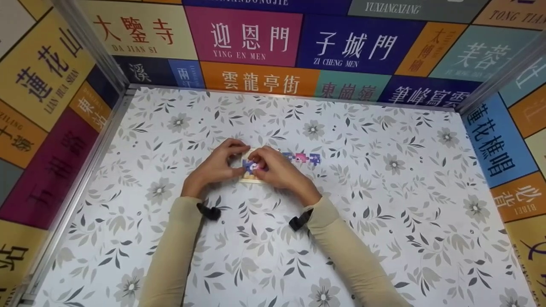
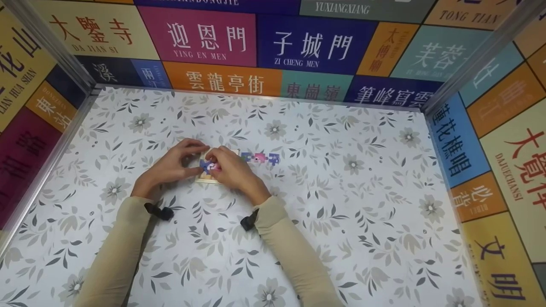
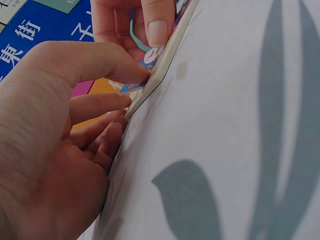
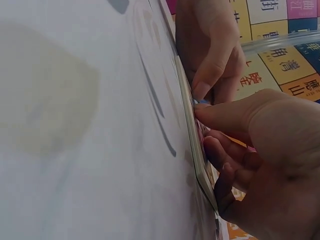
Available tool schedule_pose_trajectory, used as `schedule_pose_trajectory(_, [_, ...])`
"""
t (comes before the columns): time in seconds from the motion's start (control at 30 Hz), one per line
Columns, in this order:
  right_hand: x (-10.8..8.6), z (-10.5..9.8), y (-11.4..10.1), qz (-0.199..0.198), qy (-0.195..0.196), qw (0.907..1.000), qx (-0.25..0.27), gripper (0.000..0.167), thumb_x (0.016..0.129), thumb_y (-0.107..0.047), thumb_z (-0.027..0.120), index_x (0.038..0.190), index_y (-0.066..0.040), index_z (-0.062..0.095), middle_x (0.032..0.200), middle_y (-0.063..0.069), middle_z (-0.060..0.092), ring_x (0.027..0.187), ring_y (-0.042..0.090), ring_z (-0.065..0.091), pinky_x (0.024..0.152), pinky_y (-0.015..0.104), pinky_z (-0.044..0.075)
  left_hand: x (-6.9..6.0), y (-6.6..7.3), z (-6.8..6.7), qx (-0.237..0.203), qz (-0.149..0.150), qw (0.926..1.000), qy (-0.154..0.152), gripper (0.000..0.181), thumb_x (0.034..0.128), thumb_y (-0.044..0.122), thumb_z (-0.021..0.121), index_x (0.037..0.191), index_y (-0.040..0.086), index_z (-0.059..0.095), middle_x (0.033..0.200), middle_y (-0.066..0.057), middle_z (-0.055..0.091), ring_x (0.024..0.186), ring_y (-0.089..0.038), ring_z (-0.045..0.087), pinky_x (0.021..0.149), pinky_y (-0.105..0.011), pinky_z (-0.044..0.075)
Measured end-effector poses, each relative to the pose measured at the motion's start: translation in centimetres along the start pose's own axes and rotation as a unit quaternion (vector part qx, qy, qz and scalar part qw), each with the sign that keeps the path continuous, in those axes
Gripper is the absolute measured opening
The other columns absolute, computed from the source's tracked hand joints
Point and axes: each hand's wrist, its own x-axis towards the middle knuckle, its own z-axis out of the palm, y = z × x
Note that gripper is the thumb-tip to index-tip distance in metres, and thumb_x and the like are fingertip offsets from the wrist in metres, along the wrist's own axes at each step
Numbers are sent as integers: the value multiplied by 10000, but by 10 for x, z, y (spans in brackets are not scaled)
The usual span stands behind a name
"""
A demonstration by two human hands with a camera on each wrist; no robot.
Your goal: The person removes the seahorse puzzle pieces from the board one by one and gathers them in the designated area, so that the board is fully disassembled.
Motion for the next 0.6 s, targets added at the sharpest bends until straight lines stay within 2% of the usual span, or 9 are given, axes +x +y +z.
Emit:
schedule_pose_trajectory(0.27, [3, 4, -2, 191, 187, 9996, 23, 321, 937, -91, 782, 1250, -28, 748, 1063, 126, 697, 939, 244, 665, 866, 365, 558, 0, -1, 0, -29, 14, 10000, -19, 661, 876, 141, 815, 1508, 62, 637, 1505, -110, 539, 1353, -295, 536, 1159, -448, 425])
schedule_pose_trajectory(0.6, [3, 8, -6, 244, 429, 9983, -307, 297, 933, -96, 782, 1218, -13, 773, 1056, 134, 725, 923, 248, 709, 862, 385, 593, -1, 0, 0, -29, 61, 10000, -5, 644, 898, 140, 818, 1507, 47, 632, 1513, -120, 539, 1382, -303, 541, 1218, -465, 409])
